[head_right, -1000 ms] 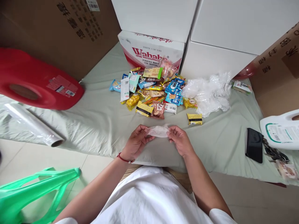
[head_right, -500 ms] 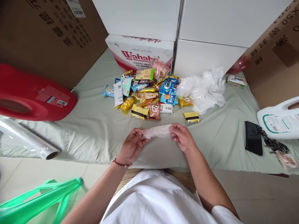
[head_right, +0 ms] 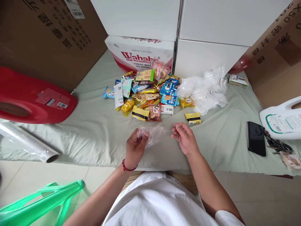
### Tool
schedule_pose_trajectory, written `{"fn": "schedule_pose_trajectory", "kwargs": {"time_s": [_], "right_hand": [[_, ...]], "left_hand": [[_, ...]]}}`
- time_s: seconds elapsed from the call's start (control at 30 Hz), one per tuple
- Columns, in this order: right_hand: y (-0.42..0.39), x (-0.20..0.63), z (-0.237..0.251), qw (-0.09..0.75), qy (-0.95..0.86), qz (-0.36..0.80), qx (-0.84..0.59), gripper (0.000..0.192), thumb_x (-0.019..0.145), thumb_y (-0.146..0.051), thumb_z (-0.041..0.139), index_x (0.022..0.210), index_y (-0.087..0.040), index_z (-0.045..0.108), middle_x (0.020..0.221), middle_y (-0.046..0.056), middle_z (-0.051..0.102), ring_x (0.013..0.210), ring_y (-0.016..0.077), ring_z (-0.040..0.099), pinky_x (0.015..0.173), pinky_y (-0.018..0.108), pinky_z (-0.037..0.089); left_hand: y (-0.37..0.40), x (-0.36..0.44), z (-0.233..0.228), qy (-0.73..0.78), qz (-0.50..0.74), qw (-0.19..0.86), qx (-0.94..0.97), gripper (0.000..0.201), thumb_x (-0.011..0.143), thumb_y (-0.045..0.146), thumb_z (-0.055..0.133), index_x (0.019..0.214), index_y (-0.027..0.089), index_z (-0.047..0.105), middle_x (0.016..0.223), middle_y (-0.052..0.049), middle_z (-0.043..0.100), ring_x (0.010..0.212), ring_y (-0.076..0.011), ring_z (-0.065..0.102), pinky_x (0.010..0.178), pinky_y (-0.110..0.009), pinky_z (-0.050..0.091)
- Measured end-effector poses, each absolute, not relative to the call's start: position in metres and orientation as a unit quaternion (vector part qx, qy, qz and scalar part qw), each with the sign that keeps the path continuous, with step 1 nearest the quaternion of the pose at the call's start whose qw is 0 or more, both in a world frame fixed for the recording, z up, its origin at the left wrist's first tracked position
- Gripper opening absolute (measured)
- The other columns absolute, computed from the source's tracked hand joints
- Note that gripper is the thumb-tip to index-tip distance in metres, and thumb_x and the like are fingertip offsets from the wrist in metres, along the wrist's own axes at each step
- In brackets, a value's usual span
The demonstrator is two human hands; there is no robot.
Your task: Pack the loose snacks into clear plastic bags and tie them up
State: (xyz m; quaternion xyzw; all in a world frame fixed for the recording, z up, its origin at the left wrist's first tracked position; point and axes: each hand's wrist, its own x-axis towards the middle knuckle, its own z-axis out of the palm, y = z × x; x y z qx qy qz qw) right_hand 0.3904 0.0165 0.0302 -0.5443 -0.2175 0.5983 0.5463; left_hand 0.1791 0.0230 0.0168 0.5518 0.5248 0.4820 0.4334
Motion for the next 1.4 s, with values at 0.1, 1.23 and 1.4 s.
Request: {"fn": "schedule_pose_trajectory", "kwargs": {"time_s": [0.1,1.23,1.4], "right_hand": [[0.000,0.375,0.027,0.502,-0.304,0.589,-0.556,0.041,0.076,-0.061,0.083,0.080,-0.023,0.067,0.073,-0.001,0.059,0.064,0.0129,0.051,0.052,0.023,0.047],[0.006,0.402,0.029,0.408,-0.634,0.357,-0.552,0.096,0.077,-0.075,0.075,0.154,-0.027,0.044,0.159,0.014,0.044,0.149,0.0330,0.038,0.121,0.052,0.037],[0.024,0.374,0.030,0.384,-0.580,0.416,-0.585,0.046,0.087,-0.059,0.071,0.116,-0.024,0.071,0.100,0.006,0.074,0.093,0.0229,0.068,0.090,0.041,0.055]], "left_hand": [[0.017,0.185,0.009,0.552,0.497,0.454,0.492,0.013,0.088,0.035,0.072,0.085,0.025,0.066,0.078,0.002,0.057,0.069,-0.0147,0.048,0.066,-0.026,0.038],[0.027,0.159,0.005,0.447,0.558,0.690,0.118,0.036,0.078,0.047,0.084,0.083,0.015,0.069,0.084,-0.003,0.070,0.071,-0.0127,0.065,0.066,-0.026,0.059],[0.030,0.165,0.016,0.479,0.627,0.593,0.160,0.033,0.087,0.047,0.076,0.079,0.018,0.064,0.064,0.005,0.050,0.050,-0.0057,0.041,0.044,-0.016,0.037]]}}
